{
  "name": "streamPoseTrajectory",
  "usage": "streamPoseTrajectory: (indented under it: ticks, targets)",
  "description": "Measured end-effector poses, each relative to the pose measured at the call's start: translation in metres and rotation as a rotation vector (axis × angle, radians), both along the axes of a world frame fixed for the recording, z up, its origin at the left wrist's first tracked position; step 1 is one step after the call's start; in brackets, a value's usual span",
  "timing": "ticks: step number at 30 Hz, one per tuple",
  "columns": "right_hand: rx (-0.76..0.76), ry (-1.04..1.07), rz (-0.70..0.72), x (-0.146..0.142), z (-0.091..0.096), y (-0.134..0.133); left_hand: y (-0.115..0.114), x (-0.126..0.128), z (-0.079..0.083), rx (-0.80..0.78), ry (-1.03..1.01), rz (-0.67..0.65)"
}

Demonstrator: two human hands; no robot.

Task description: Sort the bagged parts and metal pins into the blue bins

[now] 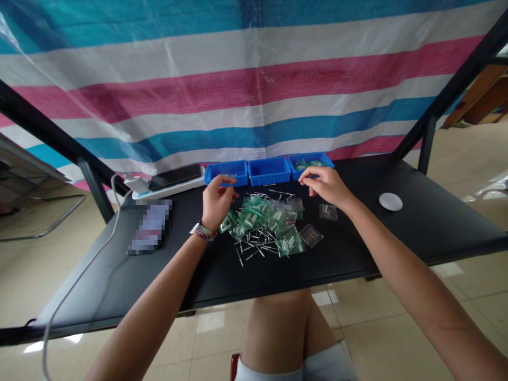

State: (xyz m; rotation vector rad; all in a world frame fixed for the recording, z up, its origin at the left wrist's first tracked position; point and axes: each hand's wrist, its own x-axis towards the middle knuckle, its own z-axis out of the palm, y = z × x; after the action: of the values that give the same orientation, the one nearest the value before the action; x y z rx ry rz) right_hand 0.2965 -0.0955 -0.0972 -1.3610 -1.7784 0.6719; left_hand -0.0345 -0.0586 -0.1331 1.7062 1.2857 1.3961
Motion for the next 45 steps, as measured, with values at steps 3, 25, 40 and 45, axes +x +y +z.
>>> streamPoseTrajectory:
  ticks: [3, 25, 40, 45]
  targets:
    - [-0.146, -0.521, -0.085, 0.034, 0.007, 0.002, -0.002, 0.003, -0.003, 0.009, 0.062, -0.041]
    - [-0.505, -0.512, 0.334, 0.051, -0.004, -0.001, -0.016, 0.014, 0.002, 0.017, 0.171, -0.218]
    - [-0.454, -0.401, 0.174, 0.042, 0.000, -0.006, -0.018, 0.017, 0.003, 0.054, 0.217, -0.204]
    - [-0.286, 0.148, 0.149, 0.022, -0.002, -0.008, -0.019, 0.018, 0.003, 0.045, 0.189, -0.203]
